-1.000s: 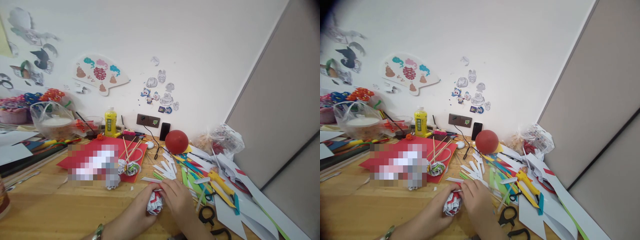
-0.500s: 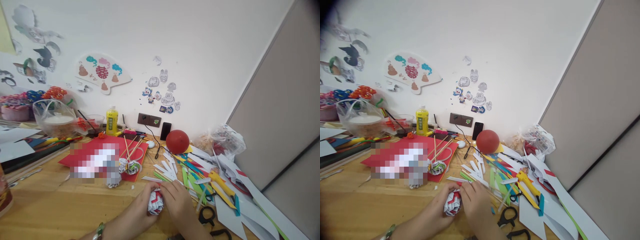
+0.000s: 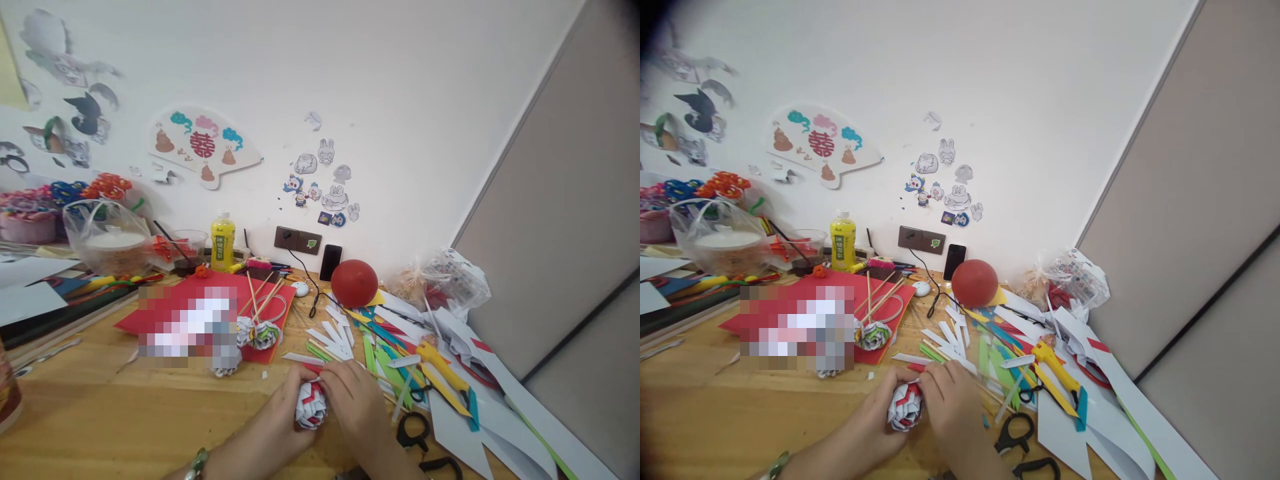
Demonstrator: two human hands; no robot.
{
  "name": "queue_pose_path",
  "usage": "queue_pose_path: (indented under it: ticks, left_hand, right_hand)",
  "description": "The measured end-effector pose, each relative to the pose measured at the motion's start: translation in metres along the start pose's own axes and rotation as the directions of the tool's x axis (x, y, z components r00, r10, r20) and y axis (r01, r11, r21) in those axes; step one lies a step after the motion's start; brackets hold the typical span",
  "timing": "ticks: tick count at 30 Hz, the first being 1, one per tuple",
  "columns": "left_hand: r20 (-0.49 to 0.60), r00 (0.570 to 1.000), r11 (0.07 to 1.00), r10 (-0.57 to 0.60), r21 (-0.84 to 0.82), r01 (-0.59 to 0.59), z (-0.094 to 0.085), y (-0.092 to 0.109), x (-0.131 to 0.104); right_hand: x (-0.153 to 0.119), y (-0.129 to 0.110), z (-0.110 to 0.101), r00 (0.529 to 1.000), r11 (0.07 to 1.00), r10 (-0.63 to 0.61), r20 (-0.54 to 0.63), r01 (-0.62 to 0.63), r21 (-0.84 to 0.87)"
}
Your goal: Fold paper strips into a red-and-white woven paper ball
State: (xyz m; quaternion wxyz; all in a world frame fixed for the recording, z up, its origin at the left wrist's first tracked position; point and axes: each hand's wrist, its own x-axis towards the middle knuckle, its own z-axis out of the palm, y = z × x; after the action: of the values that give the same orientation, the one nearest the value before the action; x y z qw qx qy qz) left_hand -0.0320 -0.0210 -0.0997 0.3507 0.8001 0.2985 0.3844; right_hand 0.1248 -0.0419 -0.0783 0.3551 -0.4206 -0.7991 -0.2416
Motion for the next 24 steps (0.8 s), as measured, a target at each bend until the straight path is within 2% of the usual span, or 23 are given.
queue_pose_path:
  ticks: [7, 10, 12, 16, 20, 24]
  left_hand:
    - [0.023, 0.999, 0.997, 0.045, -0.057, -0.044, -0.002, 0.003, 0.003]
    - [0.009, 0.999, 0.997, 0.04, -0.064, -0.039, -0.003, 0.004, 0.003]
    - [0.006, 0.999, 0.996, 0.036, -0.083, -0.035, -0.004, 0.005, 0.003]
    - [0.038, 0.999, 0.982, 0.025, -0.187, -0.018, -0.006, 0.005, 0.005]
    - [-0.022, 1.0, 0.976, -0.013, -0.22, 0.008, -0.004, 0.004, 0.008]
    - [-0.118, 0.992, 0.985, -0.045, -0.171, 0.024, -0.004, 0.008, 0.008]
  right_hand:
    - [0.001, -0.001, 0.0, 0.999, 0.999, -0.032, 0.037, 0.031, 0.016]
    - [0.002, 0.002, -0.001, 0.999, 0.998, 0.016, 0.035, -0.018, 0.061]
    - [0.002, 0.006, -0.004, 0.994, 0.987, 0.108, 0.024, -0.111, 0.121]
    - [0.002, 0.012, -0.009, 0.926, 0.869, 0.375, 0.037, -0.366, 0.332]
    - [0.003, 0.009, -0.006, 0.897, 0.765, 0.414, 0.154, -0.434, 0.475]
    - [0.003, -0.002, 0.0, 0.848, 0.666, 0.498, 0.183, -0.509, 0.546]
